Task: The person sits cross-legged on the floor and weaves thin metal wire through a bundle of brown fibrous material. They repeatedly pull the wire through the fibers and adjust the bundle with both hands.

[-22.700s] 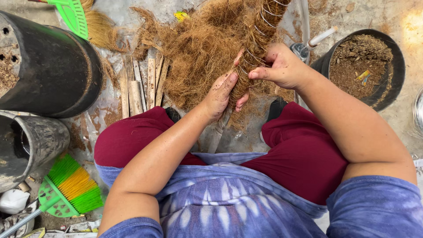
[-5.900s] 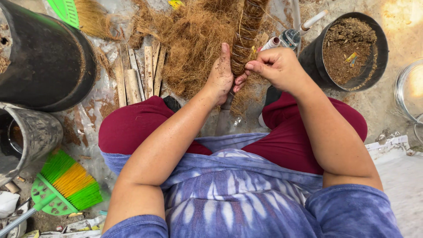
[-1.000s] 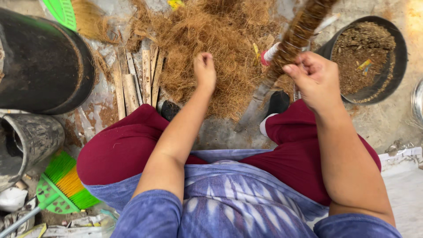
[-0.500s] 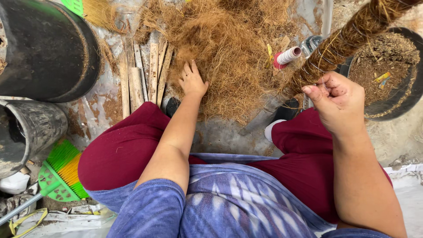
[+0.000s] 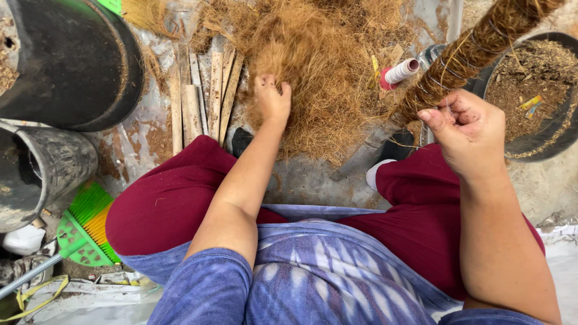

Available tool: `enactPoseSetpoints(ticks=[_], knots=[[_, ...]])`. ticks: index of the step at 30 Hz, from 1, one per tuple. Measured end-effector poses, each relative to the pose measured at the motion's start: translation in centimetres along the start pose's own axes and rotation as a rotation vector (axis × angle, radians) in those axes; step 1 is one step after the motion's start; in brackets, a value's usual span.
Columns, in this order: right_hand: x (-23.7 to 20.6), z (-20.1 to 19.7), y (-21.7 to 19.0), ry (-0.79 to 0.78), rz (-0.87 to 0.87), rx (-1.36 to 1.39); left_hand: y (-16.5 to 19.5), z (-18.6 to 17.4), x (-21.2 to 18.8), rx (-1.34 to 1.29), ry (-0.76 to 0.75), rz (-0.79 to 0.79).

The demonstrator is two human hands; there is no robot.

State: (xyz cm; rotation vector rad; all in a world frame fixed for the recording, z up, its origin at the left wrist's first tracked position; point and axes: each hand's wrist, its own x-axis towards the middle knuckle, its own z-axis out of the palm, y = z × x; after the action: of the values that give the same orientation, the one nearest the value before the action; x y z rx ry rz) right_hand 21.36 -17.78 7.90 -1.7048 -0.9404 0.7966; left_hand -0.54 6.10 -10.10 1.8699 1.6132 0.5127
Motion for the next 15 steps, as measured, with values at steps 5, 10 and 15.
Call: enactPoseSetpoints(ticks=[5,10,15], knots=[[-0.2,0.1,-0.4,-0.020,-0.031,0.006,3.5,0.7,-1.8,-0.161,0.023,0.226],[-0.2,0.4,-1.0,-0.021,-0.010,0.031,4.7,1.7,-3.4,0.087,0.025,0.646],[-0.3,0.4,-1.3,-0.016,-0.015,-0.021,2.7,2.7,-5.8,0.498,-0.455,0.678]])
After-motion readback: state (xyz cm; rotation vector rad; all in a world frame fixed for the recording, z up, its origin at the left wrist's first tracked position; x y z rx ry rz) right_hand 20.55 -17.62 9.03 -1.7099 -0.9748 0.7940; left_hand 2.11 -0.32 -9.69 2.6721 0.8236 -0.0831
